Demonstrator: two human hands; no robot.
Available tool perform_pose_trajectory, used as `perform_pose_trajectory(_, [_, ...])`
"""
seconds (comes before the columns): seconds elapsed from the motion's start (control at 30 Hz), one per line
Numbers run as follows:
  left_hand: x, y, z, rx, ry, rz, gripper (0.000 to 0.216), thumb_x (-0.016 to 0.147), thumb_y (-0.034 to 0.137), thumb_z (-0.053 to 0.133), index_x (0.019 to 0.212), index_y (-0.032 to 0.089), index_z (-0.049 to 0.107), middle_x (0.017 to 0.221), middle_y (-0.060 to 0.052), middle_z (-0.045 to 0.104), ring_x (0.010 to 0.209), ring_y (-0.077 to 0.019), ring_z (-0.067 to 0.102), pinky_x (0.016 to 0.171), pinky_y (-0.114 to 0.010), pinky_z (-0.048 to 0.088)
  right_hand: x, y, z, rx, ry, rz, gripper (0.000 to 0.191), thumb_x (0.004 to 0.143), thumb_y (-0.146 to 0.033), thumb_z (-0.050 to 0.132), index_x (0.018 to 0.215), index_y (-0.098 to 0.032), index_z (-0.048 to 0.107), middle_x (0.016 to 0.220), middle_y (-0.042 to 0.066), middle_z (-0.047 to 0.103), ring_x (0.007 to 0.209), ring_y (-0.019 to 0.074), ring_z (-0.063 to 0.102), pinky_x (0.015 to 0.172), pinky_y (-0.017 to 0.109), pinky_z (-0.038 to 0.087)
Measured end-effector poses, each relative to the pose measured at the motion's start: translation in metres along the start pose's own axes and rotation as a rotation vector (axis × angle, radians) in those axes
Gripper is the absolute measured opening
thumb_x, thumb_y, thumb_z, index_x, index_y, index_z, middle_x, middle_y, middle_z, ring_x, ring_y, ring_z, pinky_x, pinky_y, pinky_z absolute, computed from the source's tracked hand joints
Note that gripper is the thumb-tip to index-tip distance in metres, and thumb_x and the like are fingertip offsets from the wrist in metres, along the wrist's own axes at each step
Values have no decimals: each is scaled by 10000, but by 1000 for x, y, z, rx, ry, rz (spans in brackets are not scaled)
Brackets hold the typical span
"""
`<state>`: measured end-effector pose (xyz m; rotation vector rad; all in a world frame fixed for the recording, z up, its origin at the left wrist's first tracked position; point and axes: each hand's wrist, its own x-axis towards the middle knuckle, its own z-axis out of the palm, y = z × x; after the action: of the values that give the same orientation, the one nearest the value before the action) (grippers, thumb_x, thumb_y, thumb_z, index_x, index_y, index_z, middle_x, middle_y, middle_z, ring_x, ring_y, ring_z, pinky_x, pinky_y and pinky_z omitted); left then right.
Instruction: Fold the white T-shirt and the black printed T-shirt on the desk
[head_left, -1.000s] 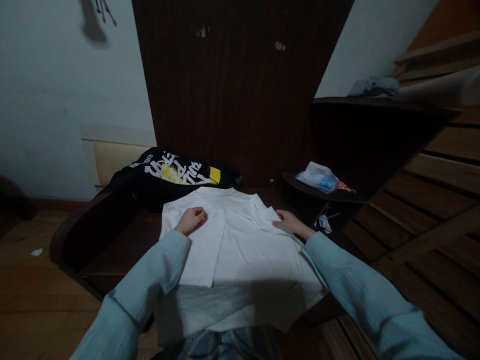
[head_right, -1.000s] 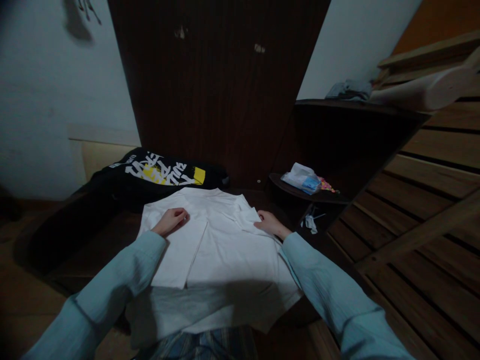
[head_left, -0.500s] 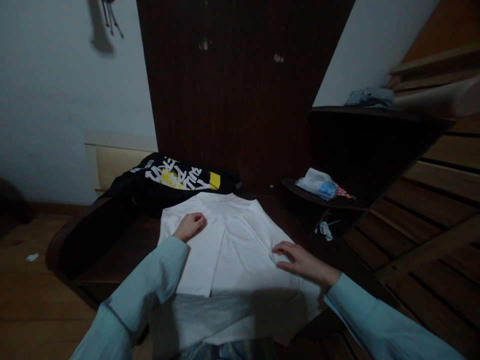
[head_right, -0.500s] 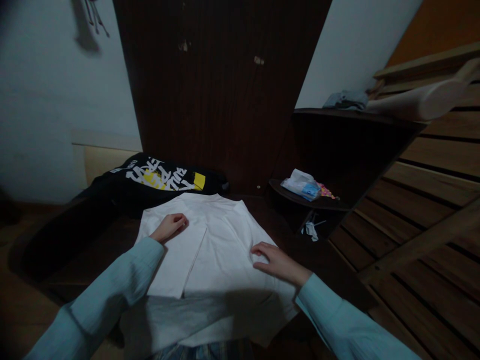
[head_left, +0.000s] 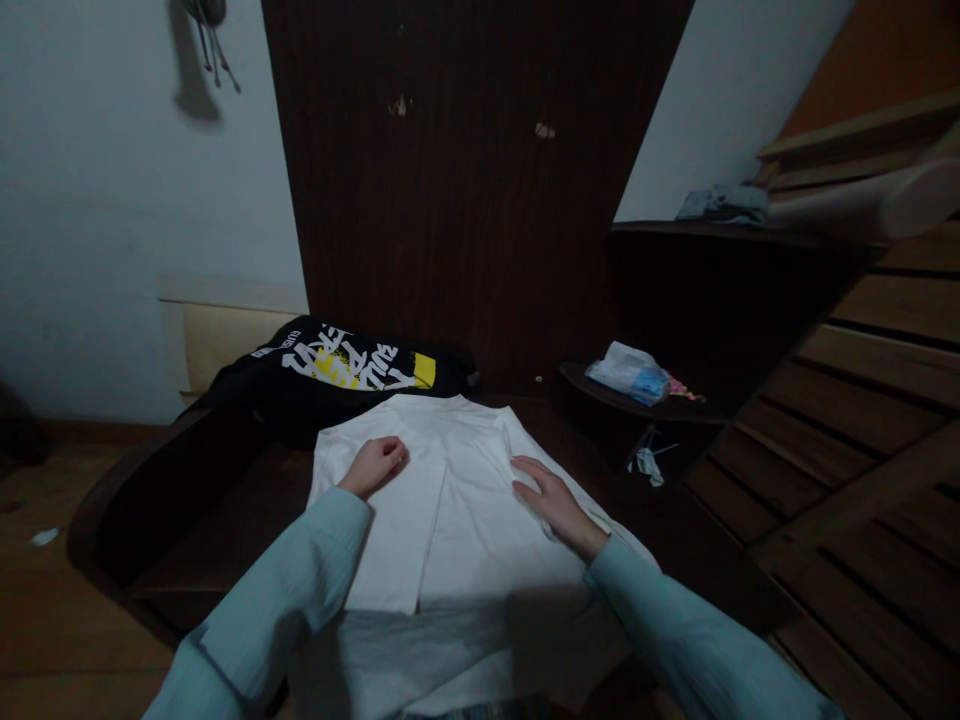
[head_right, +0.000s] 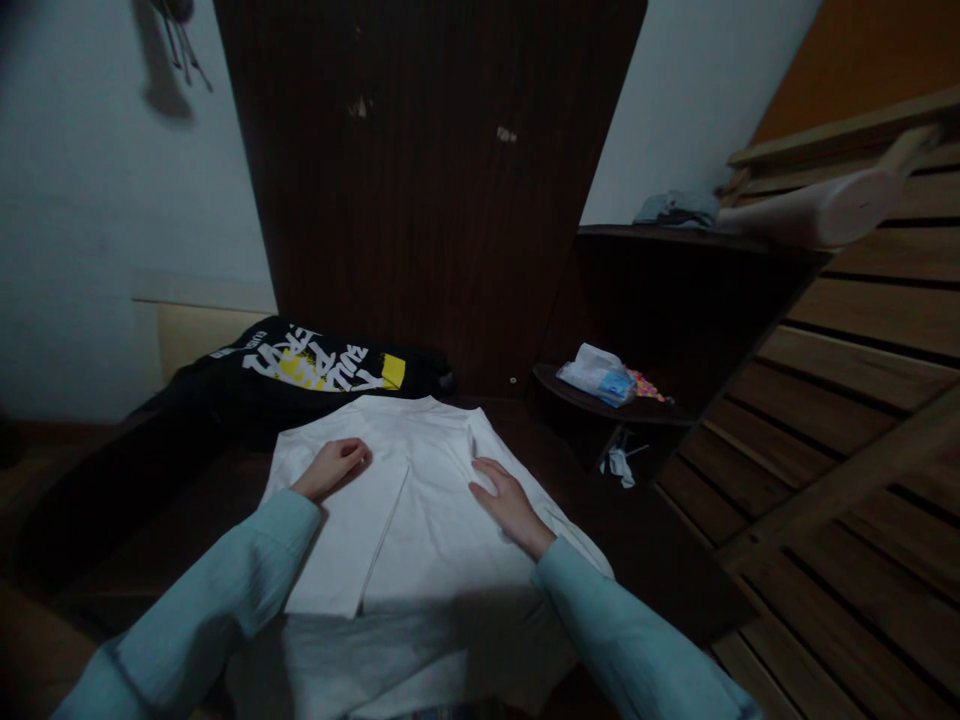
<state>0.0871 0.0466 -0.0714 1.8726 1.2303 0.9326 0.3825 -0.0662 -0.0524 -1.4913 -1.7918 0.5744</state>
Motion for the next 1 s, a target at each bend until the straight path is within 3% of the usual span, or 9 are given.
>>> perform_pose_trajectory(0.1, [0,-1,0,7,1,2,296,710,376,433,614,138,579,480,18,487,450,-98,414,426,-205,279,-15,-18,-6,-40,-264,-185,466,777,-448,528,1180,-215,534,1273,86,493,1176,209,443,1008,370,327])
perform_pose_trajectory(0.17, [1,-1,0,12,1,2,296,711,381,434,616,140,579,486,17,499,454,-100,424,431,-208,283,-22,-24,-15,-77,-348,-247,398,792,-425,524,1134,-226,569,1269,78,497,1179,201,438,1008,359,328])
perform_pose_trajectory(0.3, [0,1,-1,28,-4,11,289,701,383,442,603,145,573,486,19,507,461,-105,436,443,-214,292,-12,-7,-47,-141,-165,-168,323,790,-389,523,1015,-183,630,1163,102,571,1081,207,519,963,365,376])
perform_pose_trajectory(0.47, [-2,9,-3,35,-3,9,283,697,378,435,591,150,566,462,28,491,442,-102,425,445,-219,292,42,25,-75,-221,87,64,239,776,-303,499,878,-167,668,963,71,668,897,182,611,845,308,453])
perform_pose_trajectory(0.53, [-3,10,-3,30,5,3,279,695,370,431,591,151,567,458,30,489,440,-102,421,440,-218,285,68,27,-72,-275,121,118,240,785,-258,472,892,-162,664,957,62,675,883,160,616,820,267,455])
perform_pose_trajectory(0.7, [-1,3,0,-11,20,-15,283,687,376,435,589,145,567,468,24,488,439,-98,414,423,-212,274,108,19,-39,-574,-2,280,236,778,-274,487,885,-170,670,949,69,677,878,174,619,736,231,451])
perform_pose_trajectory(0.83, [2,-4,1,-10,25,-5,295,696,388,431,586,149,563,468,23,491,434,-95,407,427,-212,279,112,22,-15,-728,61,360,242,763,-251,488,850,-120,672,960,148,655,901,241,611,697,273,448])
perform_pose_trajectory(1.0, [1,-1,0,33,14,7,277,708,364,414,596,156,558,454,35,465,433,-96,399,429,-215,271,106,30,-4,-868,166,351,274,828,-236,404,928,-118,631,978,140,632,899,206,607,692,256,444])
